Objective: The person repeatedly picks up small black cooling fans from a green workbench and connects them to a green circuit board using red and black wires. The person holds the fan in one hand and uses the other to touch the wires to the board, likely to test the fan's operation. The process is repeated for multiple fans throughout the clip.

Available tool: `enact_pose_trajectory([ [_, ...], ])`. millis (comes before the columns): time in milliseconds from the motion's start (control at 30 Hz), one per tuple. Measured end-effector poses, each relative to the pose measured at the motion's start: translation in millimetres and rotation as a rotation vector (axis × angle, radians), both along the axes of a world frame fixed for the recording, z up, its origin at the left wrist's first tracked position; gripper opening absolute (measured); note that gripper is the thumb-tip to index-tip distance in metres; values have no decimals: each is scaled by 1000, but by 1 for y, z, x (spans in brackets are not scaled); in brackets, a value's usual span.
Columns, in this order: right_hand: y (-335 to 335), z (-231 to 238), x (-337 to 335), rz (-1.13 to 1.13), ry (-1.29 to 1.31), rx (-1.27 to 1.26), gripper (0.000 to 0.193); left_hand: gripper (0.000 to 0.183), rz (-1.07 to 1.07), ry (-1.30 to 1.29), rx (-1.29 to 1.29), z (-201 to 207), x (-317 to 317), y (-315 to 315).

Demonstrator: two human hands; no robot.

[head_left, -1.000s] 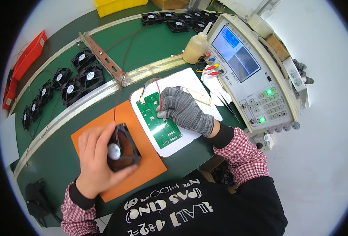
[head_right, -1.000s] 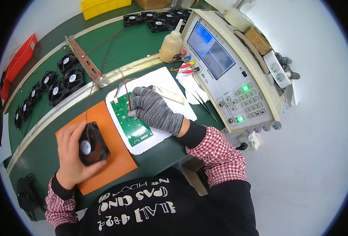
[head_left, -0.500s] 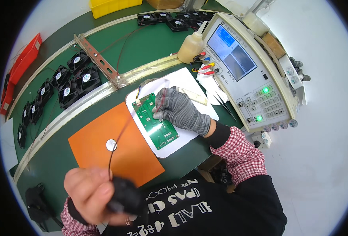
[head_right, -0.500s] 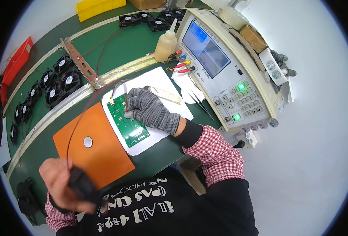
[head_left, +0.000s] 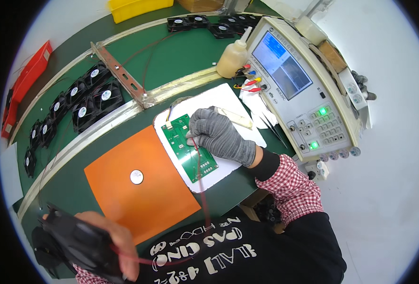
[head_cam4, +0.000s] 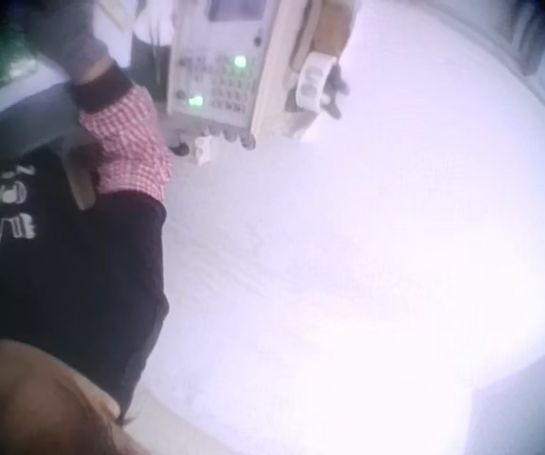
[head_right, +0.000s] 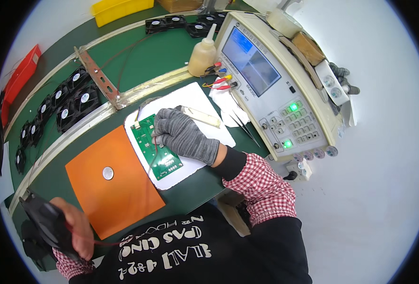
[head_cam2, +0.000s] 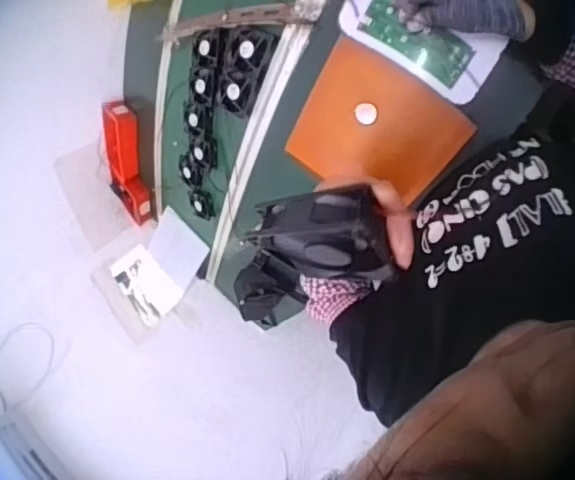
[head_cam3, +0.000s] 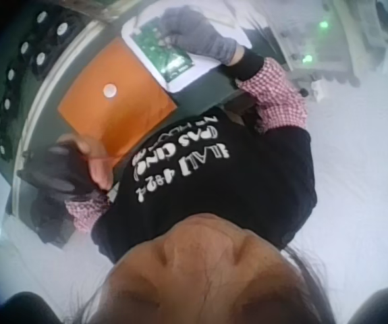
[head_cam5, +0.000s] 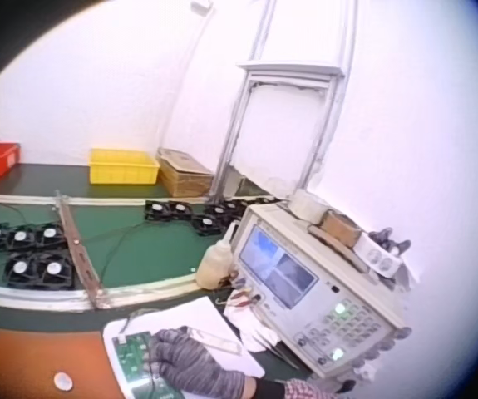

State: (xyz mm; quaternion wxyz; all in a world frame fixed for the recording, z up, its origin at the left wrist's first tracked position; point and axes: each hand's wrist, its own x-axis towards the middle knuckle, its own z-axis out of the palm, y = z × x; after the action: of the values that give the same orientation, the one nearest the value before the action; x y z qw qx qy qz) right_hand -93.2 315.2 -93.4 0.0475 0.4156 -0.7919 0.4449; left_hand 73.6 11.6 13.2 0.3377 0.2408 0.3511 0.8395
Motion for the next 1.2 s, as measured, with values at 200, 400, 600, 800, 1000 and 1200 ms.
enact_pose_trajectory([
  [200, 4, 3, 5, -84, 176, 93, 19, 91, 940, 1615, -1156, -5, -52, 43],
  [400, 4, -3, 7, -175, -129, -241, 10, 81, 1197, 1427, -1355, -34, -179, 19],
  [600, 4, 3, 5, -206, -58, -341, 49, 78, 1017, 1344, -1937, -39, -193, -32],
  [800, -3, 38, 32, 131, 312, -59, 64, 45, 362, 1738, -1059, -13, -76, 70],
  [1000, 9, 27, 27, 267, 465, 246, 45, 35, 22, 1483, -1231, -1, -48, 24],
  [1200, 21, 28, -1, -120, 173, 204, 16, 46, 1038, 1521, -1934, -1, -49, -17],
])
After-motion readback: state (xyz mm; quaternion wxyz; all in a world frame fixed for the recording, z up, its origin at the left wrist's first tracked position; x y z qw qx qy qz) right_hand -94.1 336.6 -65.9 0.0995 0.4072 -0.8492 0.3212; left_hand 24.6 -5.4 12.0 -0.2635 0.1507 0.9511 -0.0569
